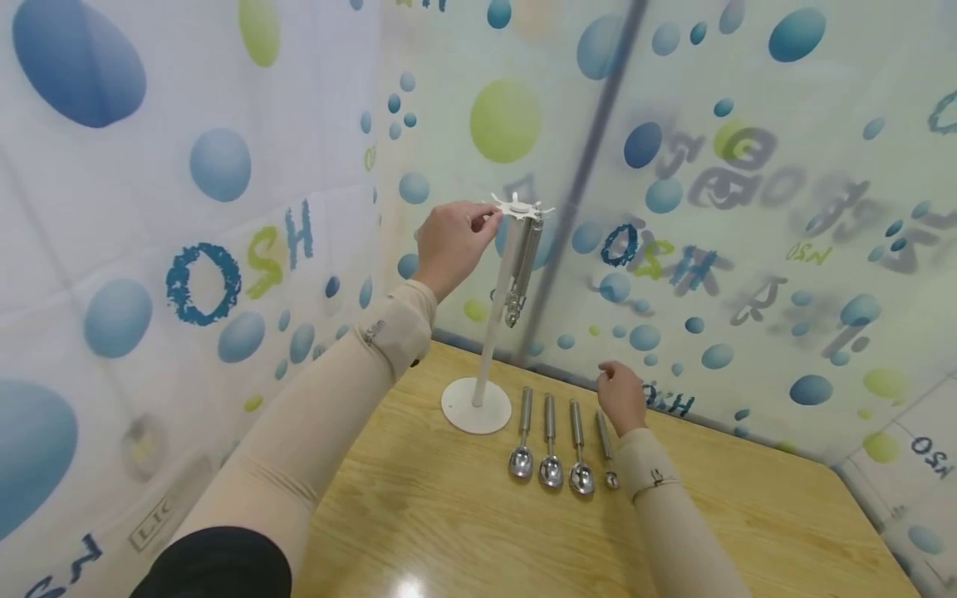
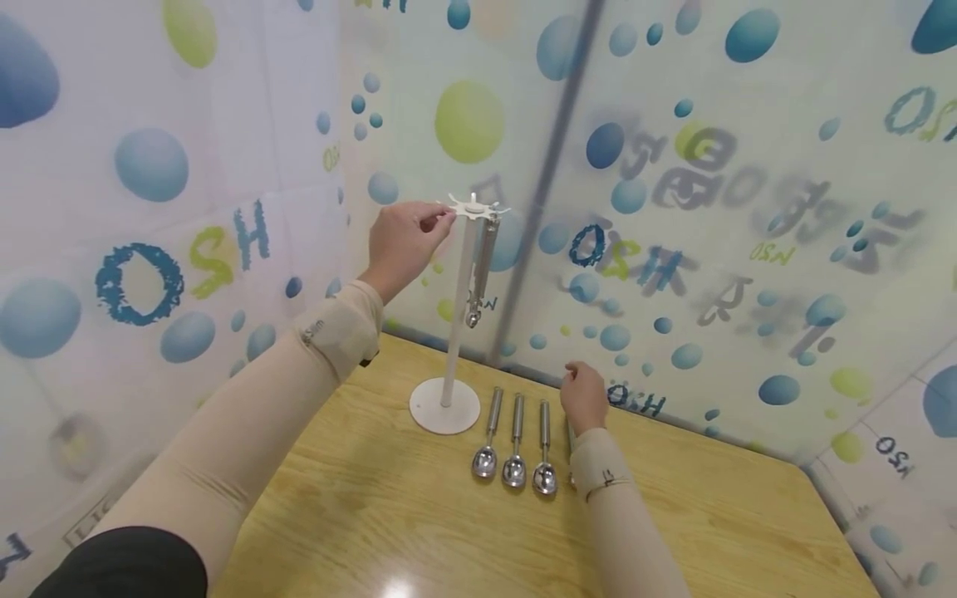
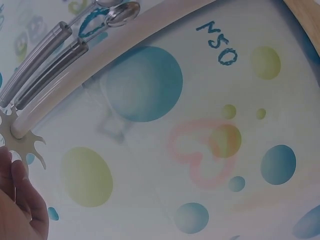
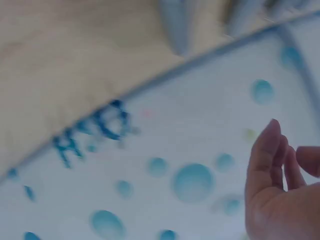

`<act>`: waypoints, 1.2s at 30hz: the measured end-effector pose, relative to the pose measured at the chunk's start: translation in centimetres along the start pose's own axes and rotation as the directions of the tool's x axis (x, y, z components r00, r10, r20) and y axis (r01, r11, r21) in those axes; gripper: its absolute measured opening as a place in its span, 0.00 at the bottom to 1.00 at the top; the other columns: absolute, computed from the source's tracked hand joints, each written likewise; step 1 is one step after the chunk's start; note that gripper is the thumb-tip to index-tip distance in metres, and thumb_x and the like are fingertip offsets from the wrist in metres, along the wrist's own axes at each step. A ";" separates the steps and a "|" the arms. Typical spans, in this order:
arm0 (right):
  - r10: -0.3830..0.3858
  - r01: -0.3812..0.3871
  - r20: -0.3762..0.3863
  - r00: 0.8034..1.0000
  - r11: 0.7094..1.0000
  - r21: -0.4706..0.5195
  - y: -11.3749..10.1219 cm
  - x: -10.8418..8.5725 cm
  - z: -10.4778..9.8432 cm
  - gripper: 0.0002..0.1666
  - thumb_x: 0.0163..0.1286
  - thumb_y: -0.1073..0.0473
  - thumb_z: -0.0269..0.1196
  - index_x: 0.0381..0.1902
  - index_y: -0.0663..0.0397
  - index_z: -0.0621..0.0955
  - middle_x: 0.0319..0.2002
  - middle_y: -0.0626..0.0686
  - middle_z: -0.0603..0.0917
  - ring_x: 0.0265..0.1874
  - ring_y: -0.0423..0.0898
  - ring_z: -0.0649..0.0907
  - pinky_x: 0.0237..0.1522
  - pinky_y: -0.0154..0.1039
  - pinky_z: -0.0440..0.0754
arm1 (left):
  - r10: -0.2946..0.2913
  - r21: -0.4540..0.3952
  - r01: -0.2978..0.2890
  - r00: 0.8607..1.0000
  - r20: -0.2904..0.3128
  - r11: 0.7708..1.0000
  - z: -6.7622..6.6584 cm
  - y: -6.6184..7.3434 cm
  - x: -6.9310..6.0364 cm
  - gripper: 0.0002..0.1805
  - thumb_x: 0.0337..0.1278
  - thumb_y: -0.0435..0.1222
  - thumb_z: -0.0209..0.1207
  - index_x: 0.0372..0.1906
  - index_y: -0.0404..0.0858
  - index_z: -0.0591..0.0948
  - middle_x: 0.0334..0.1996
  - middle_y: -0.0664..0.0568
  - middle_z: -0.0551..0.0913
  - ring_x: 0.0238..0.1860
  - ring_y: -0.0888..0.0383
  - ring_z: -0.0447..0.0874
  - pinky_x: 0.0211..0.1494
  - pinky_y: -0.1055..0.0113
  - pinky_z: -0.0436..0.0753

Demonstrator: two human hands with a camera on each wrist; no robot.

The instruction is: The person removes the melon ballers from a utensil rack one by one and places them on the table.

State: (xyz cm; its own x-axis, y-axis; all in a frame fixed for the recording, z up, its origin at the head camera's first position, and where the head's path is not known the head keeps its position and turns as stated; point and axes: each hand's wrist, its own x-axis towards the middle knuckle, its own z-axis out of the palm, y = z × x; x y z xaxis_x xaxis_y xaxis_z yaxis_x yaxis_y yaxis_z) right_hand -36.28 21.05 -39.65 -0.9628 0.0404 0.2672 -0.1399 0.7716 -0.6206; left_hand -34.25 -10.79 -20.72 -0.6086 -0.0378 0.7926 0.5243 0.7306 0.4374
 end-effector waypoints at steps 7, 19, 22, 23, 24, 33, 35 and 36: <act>-0.282 0.316 -0.165 0.945 0.916 0.245 -9.3 1.2 -1.5 0.17 0.80 0.64 0.53 0.59 0.67 0.80 0.51 0.65 0.84 0.47 0.57 0.85 0.45 0.47 0.85 | -0.007 0.009 0.007 1.000 -0.007 1.000 0.0 0.1 0.1 0.13 0.71 0.43 0.62 0.51 0.44 0.90 0.32 0.53 0.88 0.30 0.59 0.80 0.28 0.67 0.72; -0.362 0.463 -0.303 0.882 0.784 0.413 -18.8 1.6 -2.5 0.16 0.77 0.63 0.60 0.59 0.64 0.81 0.54 0.60 0.85 0.51 0.51 0.86 0.48 0.41 0.85 | -0.010 0.019 0.010 1.000 -0.005 1.000 -0.1 0.4 0.0 0.13 0.71 0.43 0.62 0.51 0.44 0.90 0.33 0.53 0.89 0.31 0.59 0.82 0.30 0.66 0.75; -0.353 0.455 -0.301 0.886 0.789 0.412 -19.4 1.4 -2.4 0.18 0.77 0.64 0.60 0.61 0.63 0.80 0.56 0.59 0.85 0.54 0.50 0.85 0.50 0.41 0.84 | -0.006 0.014 0.006 1.000 -0.001 1.000 -0.1 0.4 -0.1 0.13 0.71 0.43 0.62 0.51 0.44 0.90 0.33 0.52 0.89 0.31 0.59 0.82 0.30 0.66 0.75; -0.351 0.454 -0.303 0.886 0.791 0.411 -19.5 1.4 -2.3 0.18 0.77 0.64 0.60 0.61 0.62 0.79 0.57 0.58 0.85 0.54 0.50 0.85 0.50 0.41 0.84 | -0.004 0.012 0.004 1.000 0.001 1.000 -0.1 0.3 -0.1 0.13 0.71 0.43 0.62 0.51 0.44 0.90 0.33 0.52 0.89 0.31 0.59 0.82 0.30 0.66 0.75; -0.350 0.454 -0.307 0.885 0.793 0.407 -19.6 1.4 -2.3 0.19 0.76 0.64 0.60 0.62 0.62 0.79 0.57 0.59 0.85 0.54 0.51 0.84 0.52 0.42 0.84 | -0.002 0.010 0.002 1.000 0.002 1.000 -0.1 0.3 -0.1 0.13 0.71 0.43 0.62 0.51 0.43 0.90 0.33 0.52 0.89 0.31 0.59 0.81 0.29 0.66 0.75; -0.216 0.256 -0.142 0.966 0.717 0.649 -20.5 1.3 -2.2 0.22 0.78 0.63 0.59 0.67 0.60 0.75 0.61 0.57 0.81 0.60 0.49 0.81 0.57 0.42 0.81 | -0.002 0.016 0.002 1.000 0.000 1.000 -0.1 0.2 0.0 0.13 0.71 0.44 0.62 0.52 0.44 0.89 0.33 0.53 0.89 0.30 0.59 0.81 0.29 0.66 0.74; -0.163 0.172 -0.081 0.983 0.681 0.712 -20.6 1.3 -2.2 0.22 0.78 0.63 0.58 0.67 0.59 0.75 0.62 0.56 0.80 0.61 0.48 0.81 0.56 0.41 0.82 | -0.002 0.010 0.002 1.000 0.003 1.000 0.0 0.2 0.0 0.13 0.71 0.44 0.62 0.52 0.44 0.89 0.33 0.53 0.89 0.30 0.59 0.81 0.29 0.66 0.74; -0.144 0.142 -0.059 0.988 0.670 0.728 -20.6 1.3 -2.2 0.22 0.78 0.63 0.58 0.67 0.59 0.75 0.62 0.56 0.80 0.60 0.48 0.81 0.56 0.41 0.81 | -0.001 0.005 0.001 1.000 0.004 1.000 0.0 0.1 0.0 0.13 0.71 0.43 0.62 0.52 0.44 0.89 0.33 0.52 0.89 0.30 0.59 0.81 0.29 0.67 0.74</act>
State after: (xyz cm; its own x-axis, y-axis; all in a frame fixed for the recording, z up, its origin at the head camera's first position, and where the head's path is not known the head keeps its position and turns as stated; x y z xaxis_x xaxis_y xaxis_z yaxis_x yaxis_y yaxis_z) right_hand -34.11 6.61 -24.88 -0.9171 -0.0335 0.3972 -0.3985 0.0606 -0.9152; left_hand -34.12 -10.70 -20.67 -0.6113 -0.0354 0.7906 0.5209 0.7341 0.4356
